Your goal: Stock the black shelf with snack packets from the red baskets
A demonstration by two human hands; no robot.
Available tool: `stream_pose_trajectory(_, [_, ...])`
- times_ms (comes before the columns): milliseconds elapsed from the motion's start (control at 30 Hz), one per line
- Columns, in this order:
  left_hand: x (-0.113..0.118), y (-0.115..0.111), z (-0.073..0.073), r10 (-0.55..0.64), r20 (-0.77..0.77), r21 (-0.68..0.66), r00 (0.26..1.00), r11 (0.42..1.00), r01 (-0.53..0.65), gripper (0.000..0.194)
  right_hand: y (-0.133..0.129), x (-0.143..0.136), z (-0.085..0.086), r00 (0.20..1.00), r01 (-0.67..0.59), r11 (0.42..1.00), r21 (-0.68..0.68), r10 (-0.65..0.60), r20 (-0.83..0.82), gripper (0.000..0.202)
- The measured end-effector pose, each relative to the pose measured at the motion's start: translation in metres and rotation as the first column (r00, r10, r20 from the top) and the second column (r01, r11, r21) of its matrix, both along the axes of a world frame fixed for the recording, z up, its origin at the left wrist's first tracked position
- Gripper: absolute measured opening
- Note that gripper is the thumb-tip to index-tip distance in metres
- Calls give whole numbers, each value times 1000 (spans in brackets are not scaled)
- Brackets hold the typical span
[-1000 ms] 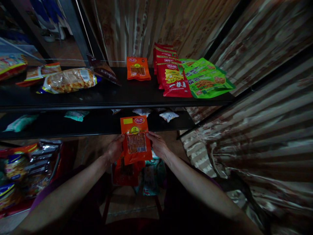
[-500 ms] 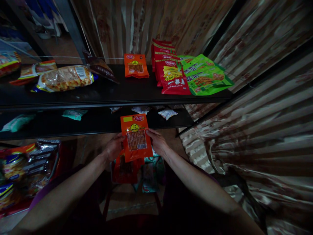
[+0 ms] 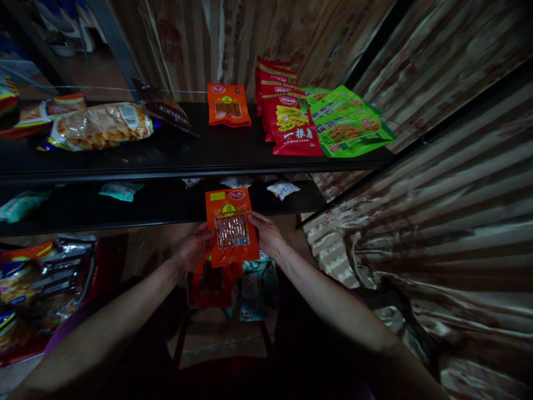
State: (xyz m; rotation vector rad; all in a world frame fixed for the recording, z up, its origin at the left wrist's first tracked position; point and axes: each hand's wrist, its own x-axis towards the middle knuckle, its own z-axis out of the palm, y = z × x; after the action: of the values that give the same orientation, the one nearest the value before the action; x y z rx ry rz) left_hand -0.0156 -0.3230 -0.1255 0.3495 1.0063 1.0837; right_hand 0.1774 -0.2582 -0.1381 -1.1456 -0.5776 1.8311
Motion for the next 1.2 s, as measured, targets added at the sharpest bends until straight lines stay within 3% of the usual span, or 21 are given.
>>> stream_pose_trajectory(333, [1, 2, 3, 11, 0, 30, 1000, 1000, -10, 33, -2, 2, 0, 998, -64, 998, -18, 64, 11, 18])
stream_pose_trajectory(467, [0, 2, 4, 40, -25, 43, 999, 998, -39, 32, -8, 2, -3, 990, -112, 986, 121, 100, 103, 40])
stream_pose_trajectory(567, [0, 2, 3, 55, -41, 56, 998, 997, -53, 33, -13, 2, -6, 933, -173, 947, 269, 71, 353, 54])
stream_pose_trajectory(633, [0, 2, 2, 69, -60, 67, 996, 996, -65, 33, -18, 2, -8, 818, -267, 876, 401, -13, 575, 50])
stream_pose_trajectory(700, [1, 2, 1, 86, -89, 87, 992, 993, -78, 31, -24, 1, -7, 671, -410, 753, 515, -134, 729, 42])
stream_pose_trajectory(800, [2, 2, 0, 114, -115, 125, 987, 987, -99, 31, -32, -1, -4, 529, -604, 570, 557, -235, 815, 38])
stream_pose_trajectory(867, [2, 2, -1, 129, -121, 127, 984, 985, -114, 32, -36, -2, -3, 492, -665, 520, 536, -234, 838, 40])
stream_pose_trajectory(933, [3, 2, -2, 139, -124, 126, 982, 984, -124, 34, -38, -3, -2, 490, -681, 518, 517, -203, 848, 41])
stream_pose_trajectory(1033, [5, 0, -2, 127, -130, 129, 983, 986, -110, 35, -38, -4, 1, 551, -676, 540, 501, -81, 831, 43])
stream_pose_trajectory(1200, [18, -8, 2, 78, -147, 129, 986, 990, -59, 42, -44, -8, 8, 722, -603, 659, 450, 211, 659, 62])
